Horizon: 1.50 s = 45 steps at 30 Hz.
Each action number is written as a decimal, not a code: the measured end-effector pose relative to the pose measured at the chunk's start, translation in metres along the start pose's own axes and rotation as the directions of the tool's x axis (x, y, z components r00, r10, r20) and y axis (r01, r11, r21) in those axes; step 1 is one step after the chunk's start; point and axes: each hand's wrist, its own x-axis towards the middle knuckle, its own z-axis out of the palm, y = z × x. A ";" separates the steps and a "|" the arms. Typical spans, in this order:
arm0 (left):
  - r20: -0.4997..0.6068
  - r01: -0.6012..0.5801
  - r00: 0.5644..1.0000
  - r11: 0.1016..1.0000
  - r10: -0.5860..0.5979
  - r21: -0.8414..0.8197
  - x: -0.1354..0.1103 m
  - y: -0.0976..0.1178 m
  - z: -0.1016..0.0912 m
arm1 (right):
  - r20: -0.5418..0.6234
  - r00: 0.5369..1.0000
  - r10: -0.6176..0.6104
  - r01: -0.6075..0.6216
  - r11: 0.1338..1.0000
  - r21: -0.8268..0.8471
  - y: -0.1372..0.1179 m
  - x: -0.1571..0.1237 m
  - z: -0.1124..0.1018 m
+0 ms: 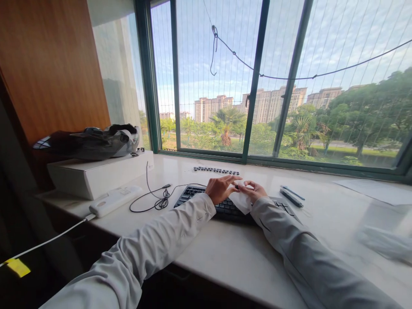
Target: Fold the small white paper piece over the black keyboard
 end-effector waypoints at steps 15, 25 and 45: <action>-0.007 -0.010 1.000 0.999 0.010 0.053 -0.002 0.001 0.003 | 0.079 0.997 0.006 -0.004 1.000 -0.027 -0.004 0.000 -0.007; -0.059 0.094 0.994 0.995 -0.096 -0.036 0.001 0.005 0.001 | 0.038 0.999 -0.015 0.020 0.987 -0.157 -0.001 0.007 -0.006; -0.116 0.103 0.988 0.995 -0.100 0.017 -0.001 0.012 -0.003 | 0.039 0.992 0.118 -0.124 0.971 0.207 -0.008 0.002 0.002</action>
